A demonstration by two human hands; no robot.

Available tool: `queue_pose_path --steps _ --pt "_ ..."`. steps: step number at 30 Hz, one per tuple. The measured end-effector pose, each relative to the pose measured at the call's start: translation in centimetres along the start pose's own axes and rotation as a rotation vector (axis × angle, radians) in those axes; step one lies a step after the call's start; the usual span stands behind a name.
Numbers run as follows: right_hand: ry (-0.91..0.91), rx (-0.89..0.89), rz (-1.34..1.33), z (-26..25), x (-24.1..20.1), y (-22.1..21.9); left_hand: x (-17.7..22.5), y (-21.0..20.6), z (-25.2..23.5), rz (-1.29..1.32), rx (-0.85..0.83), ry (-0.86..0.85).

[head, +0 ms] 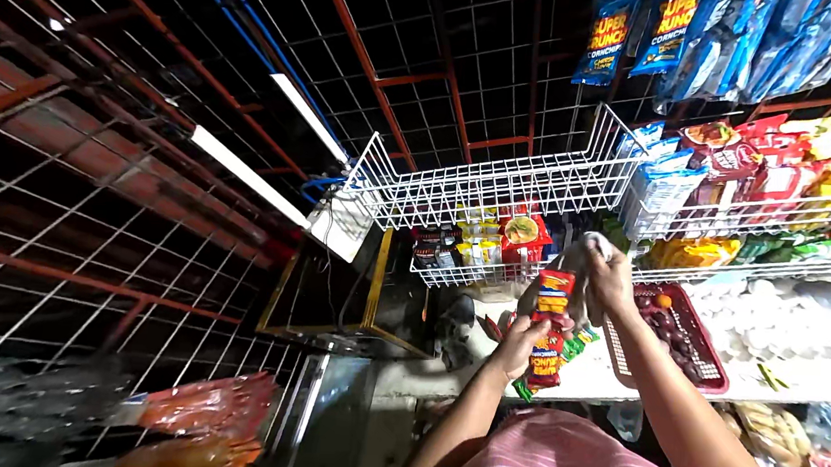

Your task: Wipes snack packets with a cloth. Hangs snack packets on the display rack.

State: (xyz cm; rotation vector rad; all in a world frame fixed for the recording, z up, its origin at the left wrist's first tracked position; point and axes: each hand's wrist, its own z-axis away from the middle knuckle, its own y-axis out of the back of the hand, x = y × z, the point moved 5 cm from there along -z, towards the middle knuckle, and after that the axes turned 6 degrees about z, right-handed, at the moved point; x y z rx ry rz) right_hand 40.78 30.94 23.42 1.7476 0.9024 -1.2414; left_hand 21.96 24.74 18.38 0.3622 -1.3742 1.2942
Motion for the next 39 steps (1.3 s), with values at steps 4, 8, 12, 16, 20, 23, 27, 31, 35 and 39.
queue_pose_path --steps 4,8,12,16,20,23,27,31,35,39 --pt "0.121 -0.025 -0.091 2.8 -1.2 1.2 0.5 0.8 -0.4 0.317 0.231 0.031" --pt "0.465 -0.458 0.245 9.9 -1.8 -3.3 1.9 -0.7 -0.2 0.503 0.317 -0.019" --pt "0.534 -0.519 0.478 10.0 0.2 -5.9 1.6 -1.4 0.1 0.45 0.236 -0.032" --pt "0.566 -0.477 0.474 10.5 0.0 -6.3 1.9 -1.0 0.2 0.504 0.234 -0.107" --pt "0.811 -0.359 0.362 13.0 0.6 -5.6 2.5 0.9 -0.2 0.54 0.388 -0.112" --pt "0.879 -0.375 0.289 12.9 1.2 -4.5 2.6 1.3 0.1 0.451 0.474 -0.102" --pt "0.435 -0.351 0.086 11.4 3.6 -2.0 4.6 2.1 0.4 0.45 0.486 -0.252" --pt "-0.341 -0.116 -0.553 9.3 4.5 -0.3 5.5 2.3 1.0 0.23 0.488 -0.265" --pt "-0.412 -0.185 -0.964 8.1 1.5 0.8 7.3 1.5 2.0 0.101 0.547 -0.352" --pt "-0.212 -0.463 -1.441 7.4 -1.3 2.2 9.4 2.0 2.8 -0.043 0.6 -0.464"
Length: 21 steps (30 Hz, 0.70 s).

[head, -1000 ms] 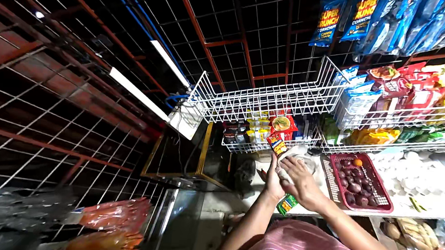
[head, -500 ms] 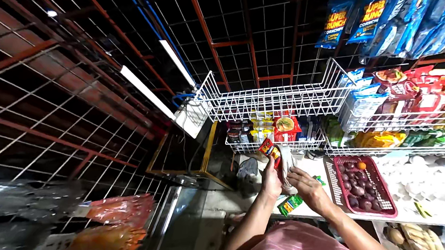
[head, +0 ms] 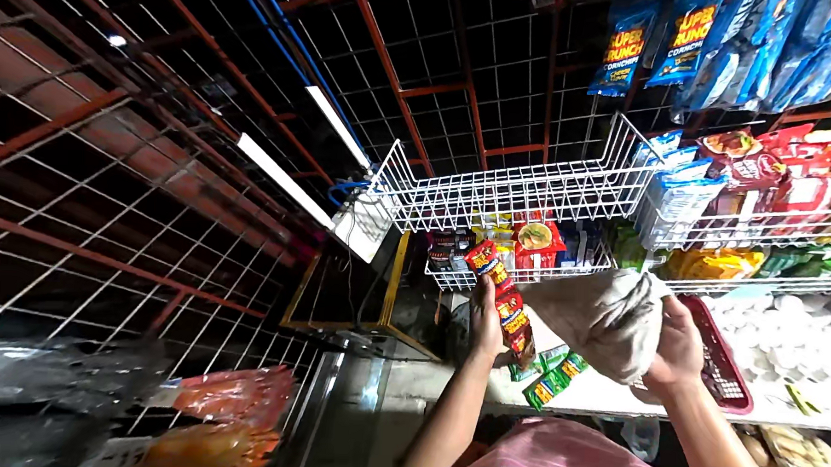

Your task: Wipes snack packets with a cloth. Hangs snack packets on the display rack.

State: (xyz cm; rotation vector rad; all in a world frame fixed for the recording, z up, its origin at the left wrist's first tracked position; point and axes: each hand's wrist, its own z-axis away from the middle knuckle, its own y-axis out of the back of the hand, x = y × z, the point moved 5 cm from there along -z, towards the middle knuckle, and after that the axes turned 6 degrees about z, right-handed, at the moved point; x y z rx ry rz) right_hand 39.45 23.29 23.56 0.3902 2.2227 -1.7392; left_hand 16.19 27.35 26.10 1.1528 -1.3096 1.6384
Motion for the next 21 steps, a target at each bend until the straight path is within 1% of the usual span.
queue_pose_path --steps 2,3,6,7,8,9,10,11,12,14,16,19,20,21 --pt "0.007 -0.092 -0.076 0.1 -0.4 -0.5 0.0 0.4 -0.5 0.021 0.007 0.004" --pt "0.016 -0.11 -0.091 0.1 -0.6 -0.6 -0.1 0.5 -0.6 0.038 0.012 0.026" --pt "0.107 -0.066 -0.033 0.4 -1.4 0.8 -0.5 0.3 -0.7 0.101 0.015 0.097" --pt "0.131 -0.03 0.016 0.7 -1.3 1.7 -0.6 0.3 -0.7 0.127 0.012 0.118" --pt "0.123 0.099 0.066 1.2 -0.6 3.1 -0.6 0.2 -0.6 0.155 0.014 0.14" --pt "0.074 0.263 0.12 1.7 0.5 4.6 -0.6 -0.1 -0.7 0.185 0.018 0.162" --pt "0.006 0.364 0.176 2.0 1.8 5.5 -0.6 -0.4 -0.7 0.21 0.013 0.182" --pt "-0.069 0.418 0.218 2.1 3.1 5.8 -0.5 -0.8 -0.7 0.229 -0.001 0.197" --pt "-0.12 0.422 0.221 2.0 4.3 6.1 -0.4 -1.0 -0.7 0.234 -0.016 0.202" --pt "-0.133 0.348 0.243 1.5 5.9 6.0 -0.3 -1.4 -0.6 0.23 -0.045 0.215" --pt "-0.119 0.233 0.476 0.4 6.6 4.5 -0.3 -2.1 -0.5 0.248 -0.039 0.245" --pt "-0.145 -0.033 0.882 -0.9 8.2 3.1 -0.8 -3.4 -0.6 0.248 -0.02 0.279" --pt "-0.108 -0.089 0.984 -1.0 8.7 2.2 -1.0 -3.8 -0.7 0.229 -0.016 0.277" --pt "-0.044 -0.108 1.07 -1.0 9.0 1.5 -1.1 -4.0 -0.8 0.214 -0.011 0.267"
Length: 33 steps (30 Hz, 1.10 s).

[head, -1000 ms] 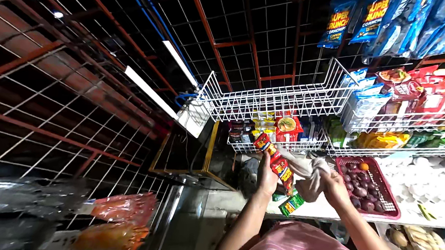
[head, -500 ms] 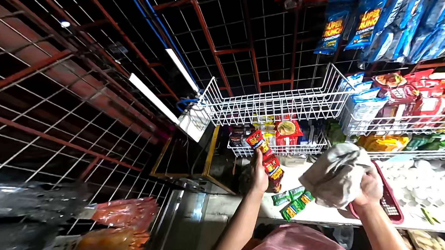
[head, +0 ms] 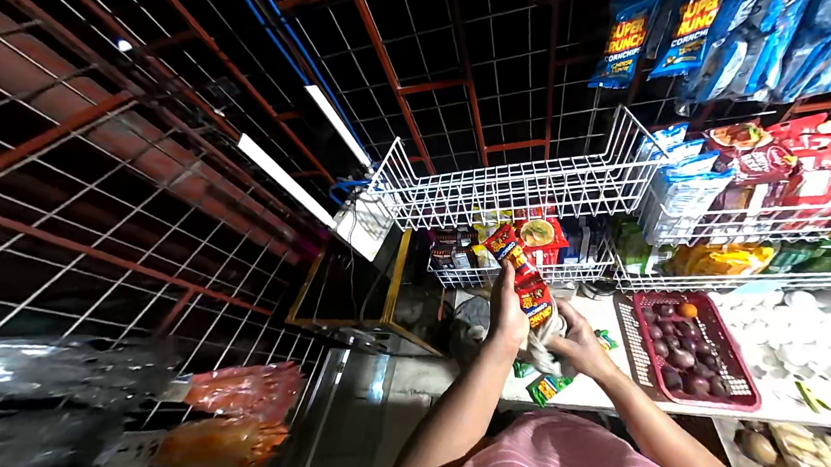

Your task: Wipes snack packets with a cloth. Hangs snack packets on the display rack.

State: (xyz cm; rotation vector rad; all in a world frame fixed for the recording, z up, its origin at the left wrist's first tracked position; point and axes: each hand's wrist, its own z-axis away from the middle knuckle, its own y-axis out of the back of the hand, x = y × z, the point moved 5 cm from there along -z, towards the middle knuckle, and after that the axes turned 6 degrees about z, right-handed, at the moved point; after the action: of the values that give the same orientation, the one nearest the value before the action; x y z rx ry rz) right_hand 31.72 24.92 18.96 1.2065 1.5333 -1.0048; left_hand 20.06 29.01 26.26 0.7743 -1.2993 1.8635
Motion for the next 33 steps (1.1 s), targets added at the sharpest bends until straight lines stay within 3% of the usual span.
queue_pose_path --steps 4,9,15,19,23,27,30,33 --pt "0.129 0.215 0.244 -0.2 -0.7 0.2 -0.5 0.4 -0.7 -0.061 -0.112 -0.089" --pt "-0.047 0.442 0.199 -0.5 -0.7 1.6 -3.8 3.0 0.3 -0.3 -0.178 -0.213" --pt "-0.148 0.122 0.141 -0.3 0.8 0.7 -4.7 3.0 1.0 -0.277 -0.215 -0.218" --pt "-0.249 -0.068 -0.11 0.4 1.8 -0.1 -3.8 2.2 0.8 -0.273 -0.123 -0.213" --pt "-0.324 -0.266 -0.191 2.0 3.1 -0.1 -2.6 2.2 0.5 -0.255 -0.059 -0.128" --pt "-0.339 -0.401 -0.164 3.6 3.4 0.1 -0.2 2.3 0.2 -0.196 0.011 -0.172" --pt "-0.352 -0.413 -0.166 4.6 3.2 0.3 1.6 2.6 -0.4 -0.081 0.033 -0.231" --pt "-0.279 -0.31 -0.124 4.2 2.5 0.8 1.6 2.7 -0.5 0.113 -0.061 -0.198"
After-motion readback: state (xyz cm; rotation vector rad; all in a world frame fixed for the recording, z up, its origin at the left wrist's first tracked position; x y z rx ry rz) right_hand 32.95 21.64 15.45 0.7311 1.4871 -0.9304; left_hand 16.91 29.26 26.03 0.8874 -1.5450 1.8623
